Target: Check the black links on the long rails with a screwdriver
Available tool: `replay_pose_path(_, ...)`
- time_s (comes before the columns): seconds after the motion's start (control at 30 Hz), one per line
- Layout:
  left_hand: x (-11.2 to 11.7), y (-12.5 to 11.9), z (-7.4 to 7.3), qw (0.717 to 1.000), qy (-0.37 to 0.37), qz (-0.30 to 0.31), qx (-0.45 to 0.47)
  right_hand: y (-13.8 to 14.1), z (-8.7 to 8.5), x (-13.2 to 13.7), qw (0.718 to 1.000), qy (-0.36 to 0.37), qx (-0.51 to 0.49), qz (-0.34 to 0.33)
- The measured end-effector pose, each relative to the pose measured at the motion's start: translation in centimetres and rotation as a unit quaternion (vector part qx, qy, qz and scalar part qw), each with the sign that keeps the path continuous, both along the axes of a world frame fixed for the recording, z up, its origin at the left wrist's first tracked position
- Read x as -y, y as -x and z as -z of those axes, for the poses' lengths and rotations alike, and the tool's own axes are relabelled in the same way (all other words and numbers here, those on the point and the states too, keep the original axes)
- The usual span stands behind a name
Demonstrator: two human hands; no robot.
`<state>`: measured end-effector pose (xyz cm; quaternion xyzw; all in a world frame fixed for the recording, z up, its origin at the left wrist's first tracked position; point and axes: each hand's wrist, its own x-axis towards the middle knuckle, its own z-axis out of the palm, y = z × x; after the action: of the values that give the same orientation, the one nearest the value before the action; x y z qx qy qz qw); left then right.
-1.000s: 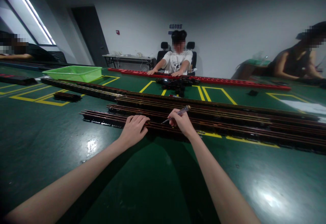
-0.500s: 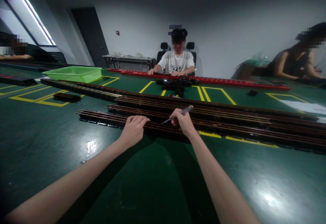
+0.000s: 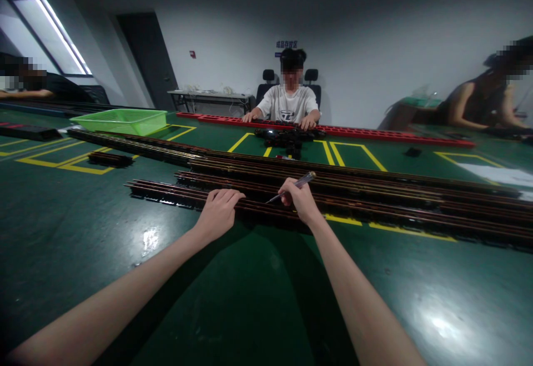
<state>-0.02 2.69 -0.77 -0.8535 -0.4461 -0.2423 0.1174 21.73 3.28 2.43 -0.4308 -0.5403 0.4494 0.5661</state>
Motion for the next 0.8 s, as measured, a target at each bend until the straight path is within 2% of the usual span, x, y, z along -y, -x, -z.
replay_pose_path(0.2, -0.02, -0.03, -0.09, 1.0, 0.006, 0.002, 0.0, -0.07, 0.08, -0.1, 1.0, 0.005, -0.017, 0.017)
replay_pose_path(0.53, -0.05, -0.03, 0.05, 1.0, -0.007, 0.001, -0.003, 0.25, 0.11, -0.1, 1.0, 0.005, -0.014, -0.001)
replay_pose_path(0.8, -0.17, 0.09, -0.27, 0.999, 0.041, 0.026, 0.01, 0.17, 0.56, -0.35, 1.0, -0.007, -0.017, -0.013)
